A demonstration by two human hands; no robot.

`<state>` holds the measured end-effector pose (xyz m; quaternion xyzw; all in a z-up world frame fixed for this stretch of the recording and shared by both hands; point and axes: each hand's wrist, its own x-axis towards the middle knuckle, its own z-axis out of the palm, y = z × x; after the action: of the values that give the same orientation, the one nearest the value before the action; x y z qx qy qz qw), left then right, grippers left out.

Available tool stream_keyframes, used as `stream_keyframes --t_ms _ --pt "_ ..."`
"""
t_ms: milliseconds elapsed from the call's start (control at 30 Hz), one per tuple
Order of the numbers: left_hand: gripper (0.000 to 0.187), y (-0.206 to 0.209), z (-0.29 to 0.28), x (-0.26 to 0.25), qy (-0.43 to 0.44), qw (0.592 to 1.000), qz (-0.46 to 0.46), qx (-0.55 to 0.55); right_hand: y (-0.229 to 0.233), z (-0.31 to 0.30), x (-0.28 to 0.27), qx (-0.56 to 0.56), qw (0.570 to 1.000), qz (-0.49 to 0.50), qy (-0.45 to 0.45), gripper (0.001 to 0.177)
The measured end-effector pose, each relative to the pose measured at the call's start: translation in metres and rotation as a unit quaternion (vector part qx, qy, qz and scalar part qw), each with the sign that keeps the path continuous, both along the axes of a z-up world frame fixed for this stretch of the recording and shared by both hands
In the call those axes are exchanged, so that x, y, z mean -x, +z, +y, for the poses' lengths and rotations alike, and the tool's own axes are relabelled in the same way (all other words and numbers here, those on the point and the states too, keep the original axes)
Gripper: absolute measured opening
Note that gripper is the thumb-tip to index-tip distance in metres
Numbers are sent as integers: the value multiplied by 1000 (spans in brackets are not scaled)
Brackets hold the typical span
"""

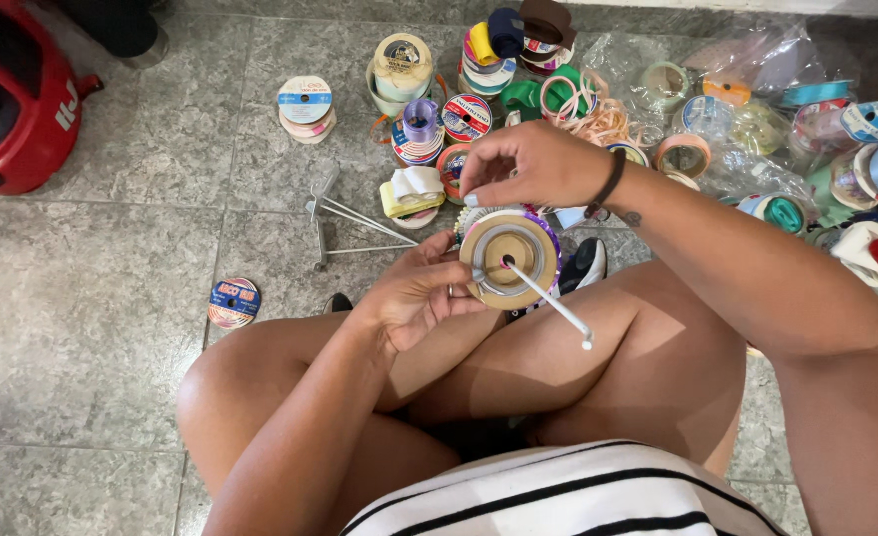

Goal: The person sorts through spools of ribbon and small decorative items on the floor, picking up a plastic rod and sliding several spools onto it.

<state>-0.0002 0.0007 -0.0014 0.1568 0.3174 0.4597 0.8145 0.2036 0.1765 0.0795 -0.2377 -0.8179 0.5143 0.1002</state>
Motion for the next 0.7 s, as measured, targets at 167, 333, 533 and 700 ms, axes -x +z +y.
stream_keyframes --t_ms 167,333,533,700 --pt "46 17 -1 -3 6 1000 18 11 6 1 16 -7 999 -54 2 16" --pt "49 24 -1 -5 14 999 28 18 -4 8 16 -37 995 -87 23 15" --pt "53 -1 0 -8 4 999 46 27 -8 8 21 -11 997 -73 0 14" --pt "57 -4 -4 -11 -17 996 80 40 -2 20 25 11 999 -2 -44 15"
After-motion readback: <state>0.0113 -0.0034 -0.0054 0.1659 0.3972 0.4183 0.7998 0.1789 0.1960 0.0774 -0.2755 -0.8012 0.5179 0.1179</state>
